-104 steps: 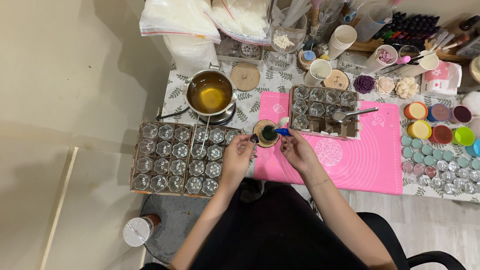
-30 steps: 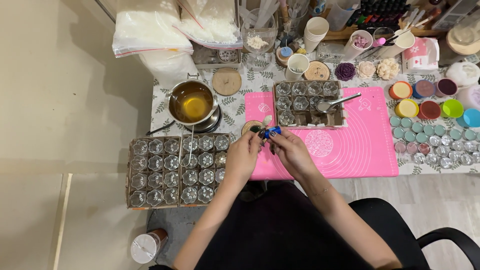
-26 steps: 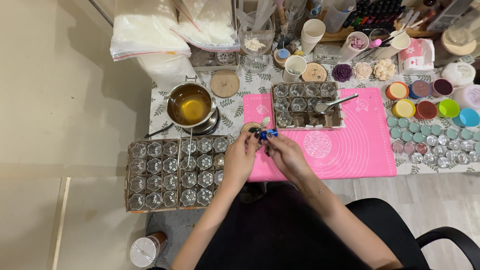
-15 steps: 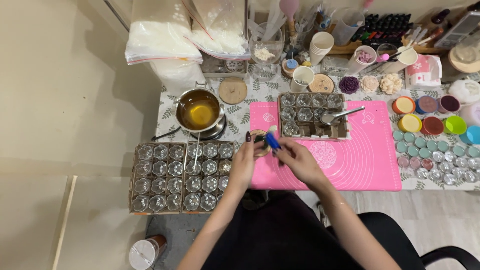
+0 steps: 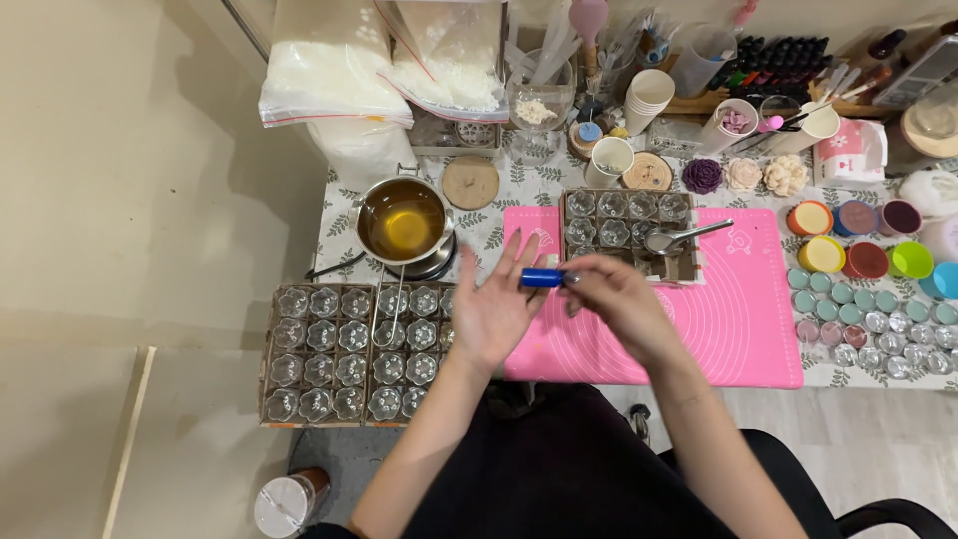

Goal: Preparing liquid wax by adding fragrance oil and colorant for candle production.

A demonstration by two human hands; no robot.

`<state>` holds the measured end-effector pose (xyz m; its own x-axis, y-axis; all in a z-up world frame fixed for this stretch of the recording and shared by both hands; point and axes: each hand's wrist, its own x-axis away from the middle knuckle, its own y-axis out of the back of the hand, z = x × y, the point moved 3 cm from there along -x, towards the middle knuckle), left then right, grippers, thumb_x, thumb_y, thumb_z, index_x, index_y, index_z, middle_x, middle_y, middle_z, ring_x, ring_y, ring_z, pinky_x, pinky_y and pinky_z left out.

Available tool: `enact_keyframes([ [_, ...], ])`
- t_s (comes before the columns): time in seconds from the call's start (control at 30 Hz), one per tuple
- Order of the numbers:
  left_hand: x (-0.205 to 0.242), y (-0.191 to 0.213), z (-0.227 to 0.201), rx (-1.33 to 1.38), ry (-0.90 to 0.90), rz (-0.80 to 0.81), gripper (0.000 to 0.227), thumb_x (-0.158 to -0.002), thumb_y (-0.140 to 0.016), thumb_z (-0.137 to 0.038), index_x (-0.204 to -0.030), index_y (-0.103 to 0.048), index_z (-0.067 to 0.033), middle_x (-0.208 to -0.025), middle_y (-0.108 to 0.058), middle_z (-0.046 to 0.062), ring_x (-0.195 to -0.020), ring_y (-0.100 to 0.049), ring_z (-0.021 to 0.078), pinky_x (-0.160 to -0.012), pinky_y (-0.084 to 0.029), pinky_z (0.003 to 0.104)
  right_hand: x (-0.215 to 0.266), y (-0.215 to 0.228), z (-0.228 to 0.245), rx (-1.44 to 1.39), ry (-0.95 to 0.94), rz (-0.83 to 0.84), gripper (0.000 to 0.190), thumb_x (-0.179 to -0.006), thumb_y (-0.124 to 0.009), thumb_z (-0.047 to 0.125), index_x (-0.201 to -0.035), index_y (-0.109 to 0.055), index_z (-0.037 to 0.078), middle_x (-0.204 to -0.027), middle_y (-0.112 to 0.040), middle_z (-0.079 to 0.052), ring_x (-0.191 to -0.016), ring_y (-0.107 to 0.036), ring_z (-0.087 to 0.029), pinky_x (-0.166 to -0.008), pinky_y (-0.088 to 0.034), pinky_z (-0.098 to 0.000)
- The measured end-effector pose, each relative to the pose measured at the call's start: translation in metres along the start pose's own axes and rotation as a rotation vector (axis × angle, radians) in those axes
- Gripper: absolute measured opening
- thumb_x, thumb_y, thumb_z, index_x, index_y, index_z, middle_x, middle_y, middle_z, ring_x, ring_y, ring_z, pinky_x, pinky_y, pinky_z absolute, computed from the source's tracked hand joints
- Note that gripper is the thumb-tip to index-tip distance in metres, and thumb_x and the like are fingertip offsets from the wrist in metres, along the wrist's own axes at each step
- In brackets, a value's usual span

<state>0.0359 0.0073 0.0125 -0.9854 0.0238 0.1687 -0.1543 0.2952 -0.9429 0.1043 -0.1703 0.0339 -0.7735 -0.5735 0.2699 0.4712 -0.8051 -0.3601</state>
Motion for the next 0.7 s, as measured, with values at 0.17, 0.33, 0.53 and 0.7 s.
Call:
enact_keyframes([
  [0.17,-0.001,-0.01,-0.005,0.332,0.093,-0.006,0.085,-0.09,-0.047,-0.08,-0.147,-0.047,-0.018,-0.147,-0.053,0.003,-0.131,-0.05,0.0263,-0.117,-0.034,0.047,0.008,-0.003,0.036,-0.89,0.173,0.539,0.021,-0.107,-0.063,0.011,-0.119,-0.063,-0.006,-0.096,-0.066,-0.011,-0.08,-0.062,-0.015,-0.07,-0.05,-0.0245],
  [0.33,-0.008,-0.009,0.006,0.347,0.119,0.067,0.085,-0.093,-0.049,-0.084,-0.144,-0.054,-0.0157,-0.145,-0.052,0.008,-0.124,-0.052,0.0292,-0.108,-0.037,0.045,0.008,0.002,0.033,-0.08,0.019,0.093,0.019,-0.093,-0.063,0.007,-0.11,-0.064,-0.003,-0.092,-0.068,-0.006,-0.068,-0.059,-0.01,-0.056,-0.044,-0.0215],
  [0.53,-0.007,-0.023,0.004,0.326,0.153,-0.017,0.082,-0.091,-0.05,-0.08,-0.144,-0.052,-0.0181,-0.15,-0.049,0.006,-0.127,-0.052,0.0289,-0.114,-0.038,0.049,-0.001,0.02,0.027,0.058,0.073,0.135,0.018,-0.094,-0.066,0.006,-0.11,-0.064,-0.003,-0.081,-0.065,-0.009,-0.063,-0.06,-0.014,-0.051,-0.047,-0.0259],
  [0.7,-0.007,-0.025,0.01,0.289,0.195,0.011,0.082,-0.091,-0.049,-0.079,-0.147,-0.052,-0.0199,-0.156,-0.048,0.005,-0.131,-0.051,0.029,-0.112,-0.037,0.047,0.006,-0.007,0.048,0.013,0.105,0.309,0.017,-0.096,-0.067,0.009,-0.107,-0.066,-0.004,-0.088,-0.065,-0.009,-0.07,-0.061,-0.013,-0.058,-0.049,-0.0252],
])
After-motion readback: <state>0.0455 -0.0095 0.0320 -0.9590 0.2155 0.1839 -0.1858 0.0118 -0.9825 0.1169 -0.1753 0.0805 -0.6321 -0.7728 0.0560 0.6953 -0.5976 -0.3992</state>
